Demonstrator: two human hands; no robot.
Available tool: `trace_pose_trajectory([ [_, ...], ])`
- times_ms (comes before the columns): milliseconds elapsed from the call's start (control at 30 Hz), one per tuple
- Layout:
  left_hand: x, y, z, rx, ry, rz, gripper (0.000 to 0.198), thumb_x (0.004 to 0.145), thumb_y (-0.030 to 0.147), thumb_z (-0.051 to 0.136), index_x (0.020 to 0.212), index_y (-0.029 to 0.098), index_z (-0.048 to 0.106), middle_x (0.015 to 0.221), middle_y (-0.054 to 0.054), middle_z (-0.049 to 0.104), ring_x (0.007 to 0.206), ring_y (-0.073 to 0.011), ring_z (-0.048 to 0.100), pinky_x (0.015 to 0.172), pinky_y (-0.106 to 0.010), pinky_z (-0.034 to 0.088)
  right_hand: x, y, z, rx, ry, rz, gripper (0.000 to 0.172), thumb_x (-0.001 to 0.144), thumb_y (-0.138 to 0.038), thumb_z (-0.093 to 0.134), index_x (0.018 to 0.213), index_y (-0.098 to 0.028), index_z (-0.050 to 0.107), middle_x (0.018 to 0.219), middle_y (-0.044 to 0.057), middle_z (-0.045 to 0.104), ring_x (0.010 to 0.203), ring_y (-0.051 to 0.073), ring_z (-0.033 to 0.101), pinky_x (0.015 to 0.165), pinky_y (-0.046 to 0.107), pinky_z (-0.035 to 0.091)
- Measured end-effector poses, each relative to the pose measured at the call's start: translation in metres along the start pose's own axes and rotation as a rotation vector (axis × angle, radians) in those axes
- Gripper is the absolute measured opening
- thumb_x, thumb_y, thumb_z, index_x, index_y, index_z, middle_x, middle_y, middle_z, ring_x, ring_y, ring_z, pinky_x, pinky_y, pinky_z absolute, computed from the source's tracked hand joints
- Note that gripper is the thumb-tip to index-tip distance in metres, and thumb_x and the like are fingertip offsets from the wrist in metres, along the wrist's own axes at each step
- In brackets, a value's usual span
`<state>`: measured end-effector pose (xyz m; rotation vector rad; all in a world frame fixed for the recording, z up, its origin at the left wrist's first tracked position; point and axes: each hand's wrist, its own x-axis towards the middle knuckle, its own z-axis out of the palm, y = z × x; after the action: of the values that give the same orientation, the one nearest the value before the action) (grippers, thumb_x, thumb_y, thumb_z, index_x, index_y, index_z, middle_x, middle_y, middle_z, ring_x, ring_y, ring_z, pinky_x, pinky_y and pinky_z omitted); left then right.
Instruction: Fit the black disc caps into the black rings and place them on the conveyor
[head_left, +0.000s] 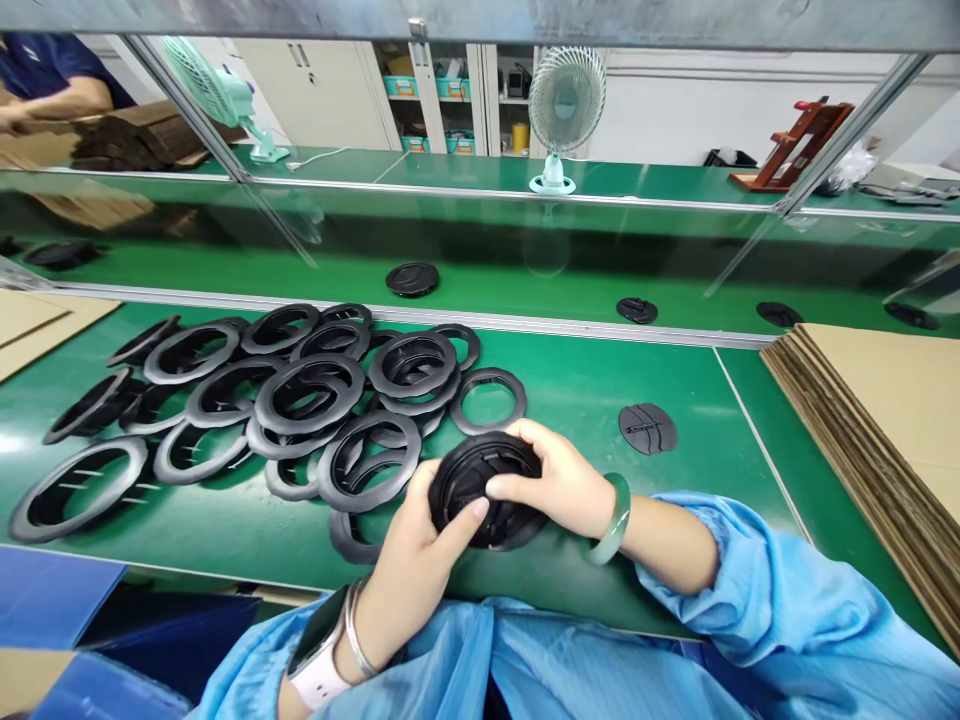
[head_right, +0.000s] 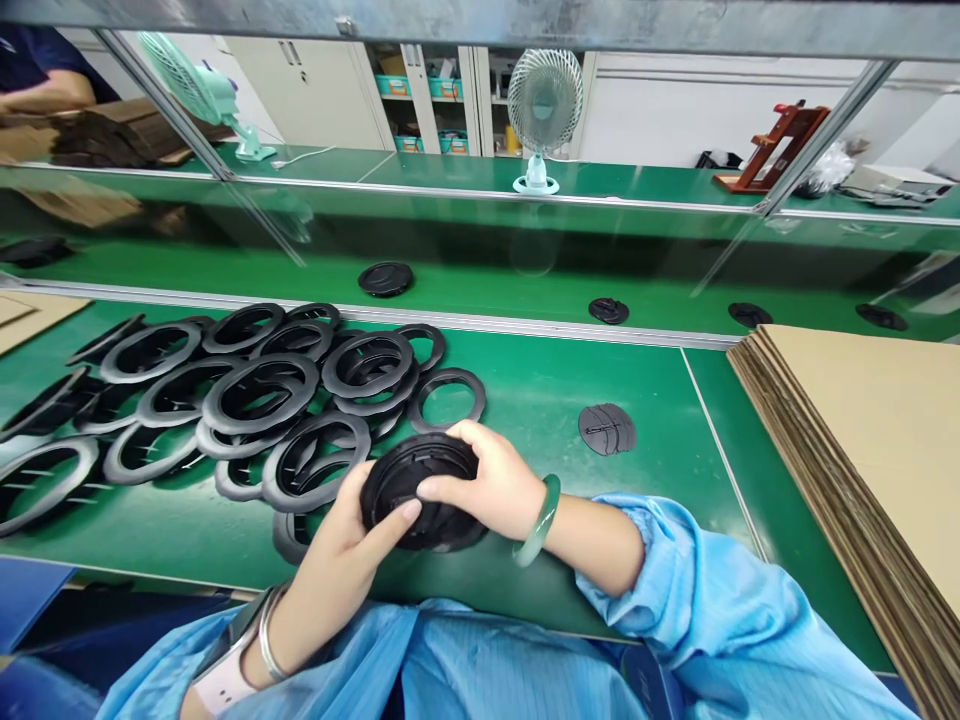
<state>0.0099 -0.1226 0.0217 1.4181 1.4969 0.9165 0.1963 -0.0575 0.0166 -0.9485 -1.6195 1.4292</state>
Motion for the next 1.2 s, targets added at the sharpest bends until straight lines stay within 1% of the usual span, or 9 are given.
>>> trace_pose_trajectory([
  [100,0.004,0.004,-0.002,0.052,0.013,0.016,0.035,0.091,0.045,0.058,0.117,0.023,0.047,0.112,-0.003,0.059,0.104,-0.0207,0.057,0.092,-0.034,0.046,0.001,-0.006,-0.003,0.029,-0.072,0.05,0.049,0.07,-0.022,0.085,0.112,-0.019,0.059,0.106,0.002,0.065,0.101,0.022,0.061,0.091,0.037,0.048],
  [300,0.017,0.012,0.0,0.156,0.022,0.042,0.032,0.091,0.042,0.058,0.113,0.022,0.048,0.106,-0.003,0.061,0.097,-0.02,0.06,0.084,-0.033,0.05,0.005,-0.002,-0.002,-0.055,0.067,0.094,0.038,0.066,-0.025,0.087,0.093,-0.018,0.061,0.09,0.0,0.067,0.085,0.021,0.063,0.08,0.035,0.05],
  [400,0.021,0.02,-0.006,0.047,-0.028,0.034,0.04,0.091,0.045,0.058,0.121,0.023,0.043,0.104,-0.004,0.064,0.093,-0.0209,0.065,0.081,-0.035,0.054,0.015,-0.005,-0.016,0.101,0.052,0.052,0.041,0.063,-0.031,0.089,0.09,-0.017,0.062,0.087,-0.001,0.067,0.083,0.02,0.062,0.078,0.033,0.051],
  [533,0.012,0.025,-0.02,-0.13,-0.012,0.169,0.041,0.092,0.039,0.058,0.124,0.026,0.037,0.109,-0.005,0.067,0.093,-0.0208,0.069,0.085,-0.038,0.057,0.039,-0.002,-0.059,0.488,0.353,0.035,0.049,0.057,-0.028,0.092,0.096,-0.016,0.064,0.098,0.003,0.07,0.091,0.021,0.065,0.082,0.033,0.056],
  [633,0.001,0.018,-0.019,0.194,-0.045,0.333,0.029,0.089,0.031,0.065,0.114,0.026,0.049,0.104,-0.002,0.069,0.093,-0.0184,0.067,0.085,-0.034,0.055,0.053,0.012,-0.087,0.667,0.517,0.12,0.049,0.06,-0.024,0.091,0.1,-0.015,0.064,0.102,0.007,0.071,0.093,0.024,0.066,0.081,0.036,0.059],
  [733,-0.003,0.01,-0.005,0.5,-0.301,0.461,0.019,0.09,0.033,0.063,0.106,0.024,0.059,0.1,-0.003,0.068,0.094,-0.0202,0.064,0.085,-0.036,0.053,0.061,0.027,-0.094,0.742,0.55,0.21,0.035,0.07,-0.018,0.084,0.099,-0.014,0.064,0.1,0.009,0.071,0.093,0.024,0.068,0.081,0.039,0.06],
  [933,0.005,0.008,0.028,0.763,-0.395,0.338,0.044,0.081,0.051,0.069,0.107,0.016,0.062,0.1,-0.01,0.066,0.098,-0.0303,0.059,0.085,-0.047,0.051,0.059,0.03,-0.084,0.811,0.567,0.29,0.012,0.095,-0.021,0.058,0.103,-0.014,0.063,0.101,0.009,0.071,0.092,0.022,0.068,0.081,0.038,0.061],
  [1100,0.008,0.008,0.031,0.797,-0.487,0.39,0.01,0.082,0.023,0.061,0.089,0.018,0.065,0.089,-0.007,0.067,0.086,-0.0283,0.062,0.077,-0.043,0.052,0.085,0.026,-0.095,0.408,0.506,0.216,0.019,0.097,-0.023,0.046,0.105,-0.015,0.061,0.097,0.008,0.071,0.088,0.022,0.069,0.082,0.043,0.059],
  [1200,0.007,0.008,0.019,0.608,-0.49,0.474,0.018,0.073,0.013,0.059,0.087,0.02,0.066,0.084,-0.004,0.067,0.079,-0.0221,0.062,0.073,-0.034,0.049,0.136,0.024,-0.103,0.08,0.503,0.019,0.02,0.089,-0.018,0.06,0.109,-0.017,0.063,0.106,0.005,0.069,0.104,0.022,0.064,0.1,0.044,0.049],
])
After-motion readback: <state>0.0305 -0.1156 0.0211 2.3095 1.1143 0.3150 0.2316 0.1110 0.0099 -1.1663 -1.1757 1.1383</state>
